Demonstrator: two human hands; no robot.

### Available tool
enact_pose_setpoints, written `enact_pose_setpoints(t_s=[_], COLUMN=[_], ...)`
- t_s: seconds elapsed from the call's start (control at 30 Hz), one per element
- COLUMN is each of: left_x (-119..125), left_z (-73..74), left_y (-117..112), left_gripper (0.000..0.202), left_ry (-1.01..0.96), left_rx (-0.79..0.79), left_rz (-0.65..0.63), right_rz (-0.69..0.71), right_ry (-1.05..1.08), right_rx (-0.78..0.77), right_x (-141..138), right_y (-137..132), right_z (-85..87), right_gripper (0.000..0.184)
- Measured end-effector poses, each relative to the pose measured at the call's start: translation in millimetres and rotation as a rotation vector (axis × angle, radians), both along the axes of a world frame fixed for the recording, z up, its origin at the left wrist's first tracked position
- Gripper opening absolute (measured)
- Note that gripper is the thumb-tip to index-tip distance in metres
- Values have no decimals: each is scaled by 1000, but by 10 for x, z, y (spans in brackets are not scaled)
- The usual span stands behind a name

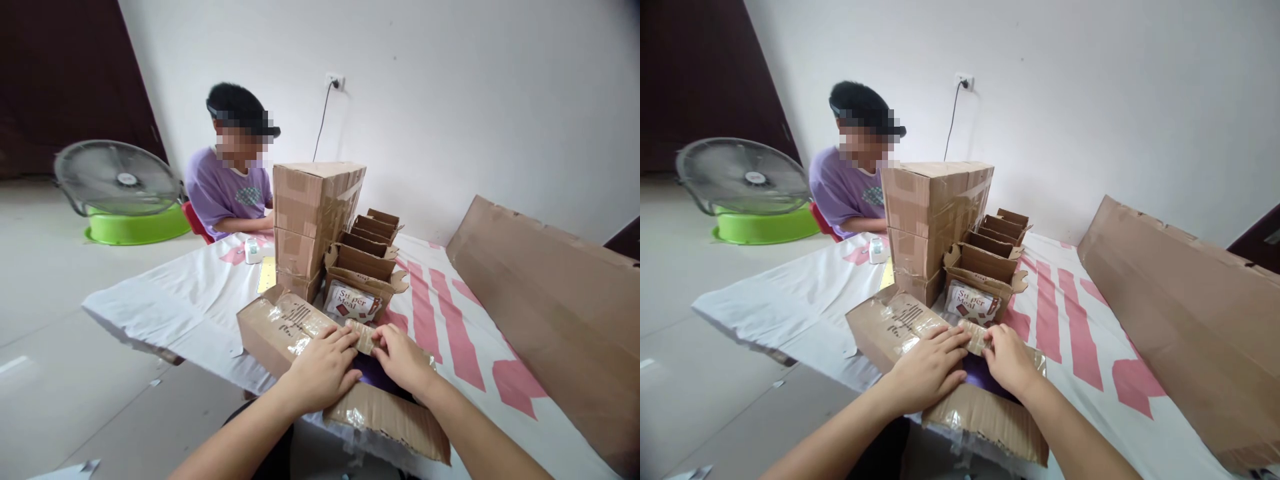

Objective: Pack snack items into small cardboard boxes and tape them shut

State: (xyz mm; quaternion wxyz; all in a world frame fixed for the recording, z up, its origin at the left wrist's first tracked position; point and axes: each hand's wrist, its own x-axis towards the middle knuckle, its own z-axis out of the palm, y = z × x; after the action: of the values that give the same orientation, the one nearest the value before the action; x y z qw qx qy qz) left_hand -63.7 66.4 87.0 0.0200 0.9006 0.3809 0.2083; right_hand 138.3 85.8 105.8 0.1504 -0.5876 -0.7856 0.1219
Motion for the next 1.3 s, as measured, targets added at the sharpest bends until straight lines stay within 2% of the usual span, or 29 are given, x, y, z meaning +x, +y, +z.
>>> enact_pose_setpoints(t_s=[0.37,0.5,0.8,0.97,1.17,1.3], left_x=[3,7,-3,2,3,-2], left_z=[-46,-32,-65,-37,-43,-59], left_y=[18,18,20,10,12,18], left_gripper=[37,36,37,36,36,36], left_ry=[-1,2,-1,-10,-11,-10], left_rx=[22,20,23,28,8,5], left_rz=[-1,-1,0,4,2,3], right_rz=[-2,-8,20,-23,37,15], right_ry=[-12,8,-15,30,-59,-35], right_rx=[11,28,44,55,83,81], right_x=[4,20,3,12,-17,-3], right_y=[15,-15,-35,-54,-69,-75], right_z=[-43,-67,-64,-92,-105,-79], right_gripper=[11,26,15,37,18,15])
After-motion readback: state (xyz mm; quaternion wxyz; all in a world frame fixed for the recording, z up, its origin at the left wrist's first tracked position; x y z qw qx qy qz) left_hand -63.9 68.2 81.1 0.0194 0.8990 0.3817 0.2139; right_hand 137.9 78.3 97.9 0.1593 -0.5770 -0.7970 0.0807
